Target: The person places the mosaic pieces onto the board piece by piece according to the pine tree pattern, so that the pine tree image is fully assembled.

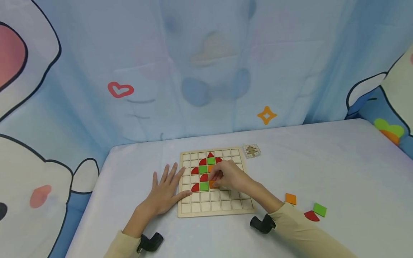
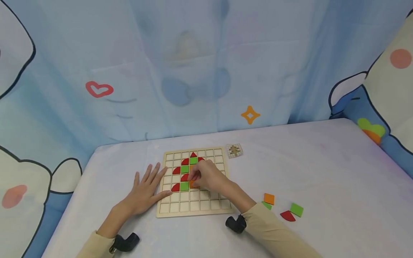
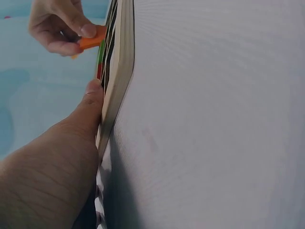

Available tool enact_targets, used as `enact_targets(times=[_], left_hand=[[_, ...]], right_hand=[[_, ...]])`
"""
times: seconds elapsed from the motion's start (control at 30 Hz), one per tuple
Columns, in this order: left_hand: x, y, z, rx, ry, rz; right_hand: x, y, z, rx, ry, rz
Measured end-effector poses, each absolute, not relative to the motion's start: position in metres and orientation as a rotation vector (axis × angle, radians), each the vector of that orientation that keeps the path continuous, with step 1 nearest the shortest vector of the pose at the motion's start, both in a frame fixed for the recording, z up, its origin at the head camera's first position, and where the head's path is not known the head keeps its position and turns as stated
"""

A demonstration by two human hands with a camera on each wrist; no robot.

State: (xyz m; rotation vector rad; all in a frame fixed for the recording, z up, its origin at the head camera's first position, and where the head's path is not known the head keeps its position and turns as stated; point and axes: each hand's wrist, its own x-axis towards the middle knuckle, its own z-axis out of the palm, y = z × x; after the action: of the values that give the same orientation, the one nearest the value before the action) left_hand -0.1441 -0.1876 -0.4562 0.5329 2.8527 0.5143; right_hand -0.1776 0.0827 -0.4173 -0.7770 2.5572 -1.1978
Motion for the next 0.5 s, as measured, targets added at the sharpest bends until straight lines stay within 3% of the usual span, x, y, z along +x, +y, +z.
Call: enact_targets(times=[0.5], left_hand=[[-0.1445, -0.187, -0.4562, 0.541, 2.858, 0.529]], right_hand=[[-0.1698, 0.0796, -0.4156, -0.797, 2.623, -1.093]])
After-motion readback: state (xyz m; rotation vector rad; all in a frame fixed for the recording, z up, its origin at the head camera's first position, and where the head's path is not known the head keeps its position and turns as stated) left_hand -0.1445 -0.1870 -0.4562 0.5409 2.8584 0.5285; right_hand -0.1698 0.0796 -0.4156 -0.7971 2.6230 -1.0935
